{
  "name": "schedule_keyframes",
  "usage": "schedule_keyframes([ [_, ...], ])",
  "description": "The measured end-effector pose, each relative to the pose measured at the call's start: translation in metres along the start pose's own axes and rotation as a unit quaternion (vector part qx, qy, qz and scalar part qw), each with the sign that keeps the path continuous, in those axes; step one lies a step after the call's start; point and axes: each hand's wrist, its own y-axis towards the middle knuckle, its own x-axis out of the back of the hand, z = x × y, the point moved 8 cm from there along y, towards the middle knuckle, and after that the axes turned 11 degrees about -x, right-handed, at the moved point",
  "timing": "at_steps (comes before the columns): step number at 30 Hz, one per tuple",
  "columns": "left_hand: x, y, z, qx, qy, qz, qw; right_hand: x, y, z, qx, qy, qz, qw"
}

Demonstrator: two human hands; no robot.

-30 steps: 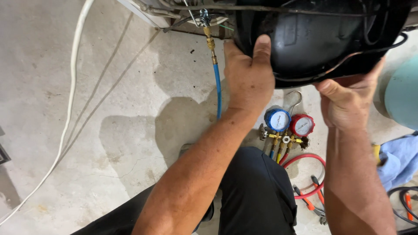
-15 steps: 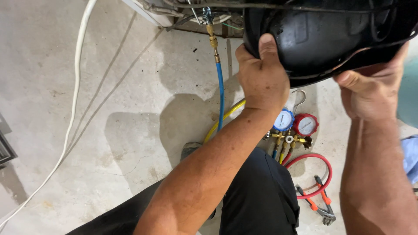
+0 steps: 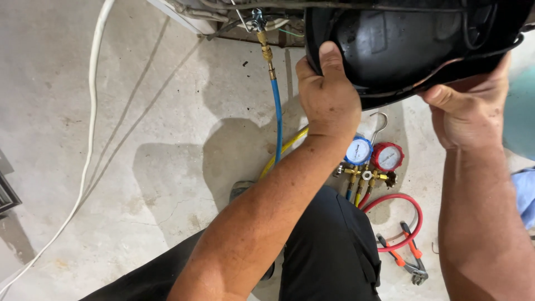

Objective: The person kneels on the floor and removes a black plastic cover from the bottom of an outdoor AC unit. They wipe their hands with a blue cloth, then pick up and inspect a manifold gauge set with red and blue gauges. Finally, they reach into the unit to adjust internal components.

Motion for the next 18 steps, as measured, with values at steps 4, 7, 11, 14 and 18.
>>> schedule_keyframes([
  [4,0.003,0.004,0.002,-0.011,-0.019,0.005,1.000,0.004,-0.012,0.001,-0.029,-0.005,-0.026,0.999],
  [7,0.005,-0.002,0.001,0.014,0.021,0.025,0.999,0.028,-0.039,-0.010,-0.222,-0.110,-0.198,0.948],
  [11,0.008,-0.003,0.006,-0.011,0.046,0.007,0.999,0.027,-0.055,0.042,0.065,-0.383,-0.234,0.891],
  [14,0.010,-0.001,0.009,-0.012,0.065,-0.004,0.998,-0.011,-0.036,0.083,0.158,-0.464,-0.118,0.864],
  [18,0.009,-0.005,0.005,-0.013,0.056,0.006,0.998,-0.024,0.000,0.074,0.199,-0.666,0.010,0.719],
])
